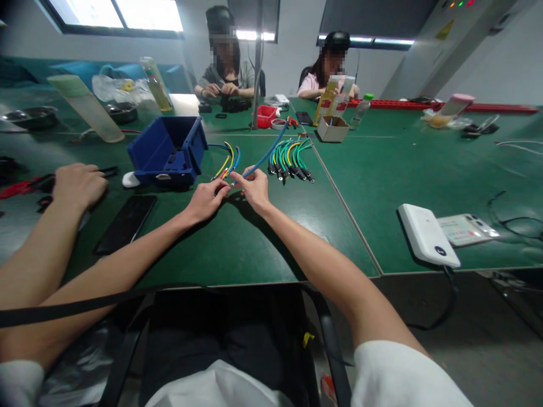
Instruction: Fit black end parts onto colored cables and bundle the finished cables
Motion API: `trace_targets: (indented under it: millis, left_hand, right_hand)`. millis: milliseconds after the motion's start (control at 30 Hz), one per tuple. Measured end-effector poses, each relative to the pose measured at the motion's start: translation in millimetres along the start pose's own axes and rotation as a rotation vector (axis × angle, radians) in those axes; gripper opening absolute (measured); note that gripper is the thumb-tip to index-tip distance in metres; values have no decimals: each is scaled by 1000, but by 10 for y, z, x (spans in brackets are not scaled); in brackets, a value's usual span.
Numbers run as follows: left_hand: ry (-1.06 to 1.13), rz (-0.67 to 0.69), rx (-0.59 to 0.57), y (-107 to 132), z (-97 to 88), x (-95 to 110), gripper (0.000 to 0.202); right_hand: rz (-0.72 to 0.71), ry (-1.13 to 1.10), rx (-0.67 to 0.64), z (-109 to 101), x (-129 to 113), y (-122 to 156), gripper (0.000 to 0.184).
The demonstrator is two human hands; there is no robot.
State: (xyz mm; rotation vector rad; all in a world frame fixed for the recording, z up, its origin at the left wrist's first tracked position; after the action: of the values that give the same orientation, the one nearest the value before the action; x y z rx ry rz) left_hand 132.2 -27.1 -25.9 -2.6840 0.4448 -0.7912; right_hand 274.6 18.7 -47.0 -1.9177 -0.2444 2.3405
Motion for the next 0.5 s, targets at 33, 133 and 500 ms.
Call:
trace_targets:
  millis: [33, 133, 500]
  left_hand:
    - [8, -17, 12, 4, -9, 2, 31]
    - [51, -29, 38, 12, -35, 39, 31]
    - [514, -294, -4, 21, 128, -133, 19]
  right_hand:
    - [-4, -5, -3, 4, -4, 1, 51]
    - [-27, -30, -17, 14, -19, -3, 53]
    - [-19, -36, -57, 52, -21, -12, 55]
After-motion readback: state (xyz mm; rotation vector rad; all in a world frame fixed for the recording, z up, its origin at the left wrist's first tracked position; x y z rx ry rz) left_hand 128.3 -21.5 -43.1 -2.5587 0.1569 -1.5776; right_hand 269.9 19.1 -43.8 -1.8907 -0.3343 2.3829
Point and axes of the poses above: each hand's wrist, its own y-axis away from the middle knuckle, its own z-axis out of the palm, x = y × z, the point moved 8 cm from there along -y, towards the middle knuckle, and after that the axes turned 6 degrees about -y, right-handed, at the moved point
